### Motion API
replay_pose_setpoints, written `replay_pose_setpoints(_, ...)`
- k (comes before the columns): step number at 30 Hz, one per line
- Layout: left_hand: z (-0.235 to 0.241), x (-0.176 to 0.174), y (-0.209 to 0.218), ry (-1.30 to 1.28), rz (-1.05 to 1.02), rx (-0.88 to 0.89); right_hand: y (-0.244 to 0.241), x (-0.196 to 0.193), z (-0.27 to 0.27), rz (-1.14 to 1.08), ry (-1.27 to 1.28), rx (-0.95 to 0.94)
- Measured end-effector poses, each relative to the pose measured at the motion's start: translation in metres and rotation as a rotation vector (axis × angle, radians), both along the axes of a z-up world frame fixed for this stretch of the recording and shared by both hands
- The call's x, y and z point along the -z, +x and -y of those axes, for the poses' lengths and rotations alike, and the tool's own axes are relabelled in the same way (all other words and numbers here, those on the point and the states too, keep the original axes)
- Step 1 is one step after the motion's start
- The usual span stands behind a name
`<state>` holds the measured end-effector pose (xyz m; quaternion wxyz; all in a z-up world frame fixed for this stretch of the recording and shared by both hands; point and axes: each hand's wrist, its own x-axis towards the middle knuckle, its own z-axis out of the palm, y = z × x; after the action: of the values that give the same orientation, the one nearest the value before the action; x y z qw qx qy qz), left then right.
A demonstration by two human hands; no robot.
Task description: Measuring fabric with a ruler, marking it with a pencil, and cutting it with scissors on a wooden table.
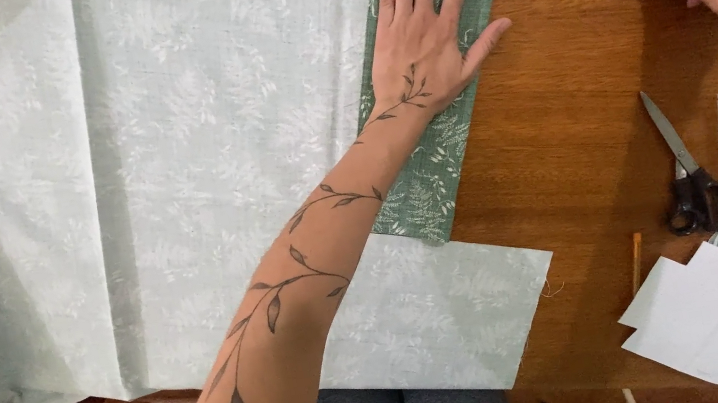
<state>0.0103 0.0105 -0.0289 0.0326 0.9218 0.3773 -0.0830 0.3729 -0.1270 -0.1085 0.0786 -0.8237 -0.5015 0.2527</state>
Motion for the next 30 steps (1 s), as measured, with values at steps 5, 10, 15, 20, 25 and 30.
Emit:
replay_pose_setpoints(5, 0.0, -0.008, -0.002, 0.005, -0.024, 0.011, 0.004, 0.007, 0.005, -0.045, 0.028, 0.018)
replay_pose_setpoints(10, 0.002, 0.031, -0.007, 0.145, 0.017, 0.017, 0.049, 0.062, 0.015, -0.183, 0.061, 0.038)
replay_pose_setpoints(15, 0.0, 0.043, -0.012, 0.003, 1.029, -0.006, 0.063, 0.086, 0.017, -0.188, 0.09, 0.086)
replay_pose_setpoints(20, -0.01, 0.052, -0.01, -0.183, 1.218, -0.048, 0.072, 0.104, 0.024, -0.201, 0.137, 0.123)
replay_pose_setpoints(25, -0.029, 0.047, -0.043, -0.446, 1.304, -0.318, 0.06, 0.101, 0.024, -0.119, 0.231, 0.15)
replay_pose_setpoints(30, -0.034, 0.008, -0.11, -0.427, 1.572, -0.517, 0.002, 0.036, 0.017, -0.071, 0.388, 0.046)
